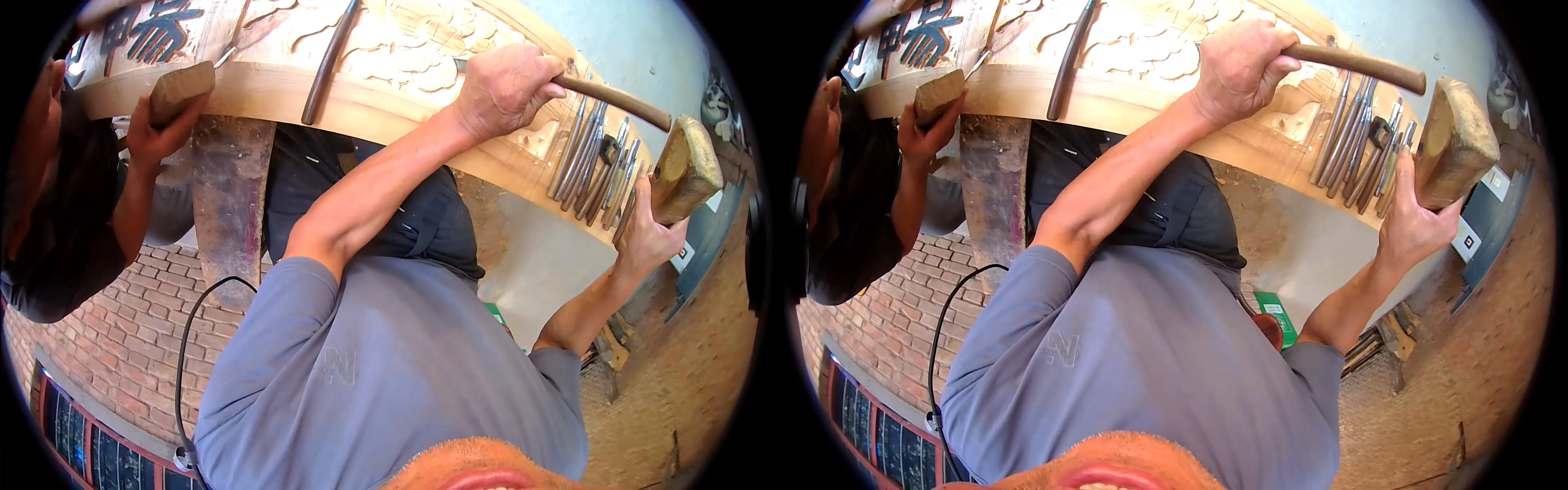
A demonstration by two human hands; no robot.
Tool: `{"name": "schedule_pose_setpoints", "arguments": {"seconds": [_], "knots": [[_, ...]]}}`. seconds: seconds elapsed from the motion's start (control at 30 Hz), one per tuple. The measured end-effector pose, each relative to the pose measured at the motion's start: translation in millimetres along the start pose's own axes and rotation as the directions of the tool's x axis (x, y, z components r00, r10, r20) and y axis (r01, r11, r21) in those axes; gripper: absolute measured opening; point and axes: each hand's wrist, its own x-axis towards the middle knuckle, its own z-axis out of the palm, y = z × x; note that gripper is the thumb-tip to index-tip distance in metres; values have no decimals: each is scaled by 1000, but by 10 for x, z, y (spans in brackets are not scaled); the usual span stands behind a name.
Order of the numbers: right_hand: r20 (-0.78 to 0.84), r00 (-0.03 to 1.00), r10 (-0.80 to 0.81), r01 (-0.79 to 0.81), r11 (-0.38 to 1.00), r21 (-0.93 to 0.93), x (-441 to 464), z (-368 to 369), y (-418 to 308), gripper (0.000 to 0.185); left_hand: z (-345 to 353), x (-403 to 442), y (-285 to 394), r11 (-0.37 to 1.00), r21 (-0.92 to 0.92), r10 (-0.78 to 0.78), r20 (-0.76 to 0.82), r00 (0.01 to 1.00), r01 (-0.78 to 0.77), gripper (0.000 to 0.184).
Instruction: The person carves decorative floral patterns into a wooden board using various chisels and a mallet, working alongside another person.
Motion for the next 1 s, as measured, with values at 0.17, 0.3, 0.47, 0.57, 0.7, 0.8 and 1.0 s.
{"name": "schedule_pose_setpoints", "arguments": {"seconds": [0.17,0.3,0.47,0.57,0.7,0.8,1.0], "knots": [[10,999,-35,35,999,0,-1,66,34,41,64,33,1,997,35,-65,-121,991,69,27],[-256,960,-116,172,962,210,386,-255,-167,23,39,35,30,996,9,-92,-134,987,94,27],[-383,888,-254,384,868,315,788,-555,-259,25,49,59,0,989,-40,-147,-159,976,143,26],[34,921,-387,386,902,-192,570,-63,-366,42,11,34,43,985,-62,-168,-141,976,160,25],[-95,940,-329,327,944,-33,364,135,-399,46,4,38,44,987,-55,-155,-89,984,151,27],[-33,998,61,-51,965,258,-97,36,-373,25,-42,-14,101,999,-35,-30,7,1000,31,32],[368,826,427,-560,696,449,-1265,335,78,27,-261,-137,473,984,-18,177,293,940,-179,33]]}}
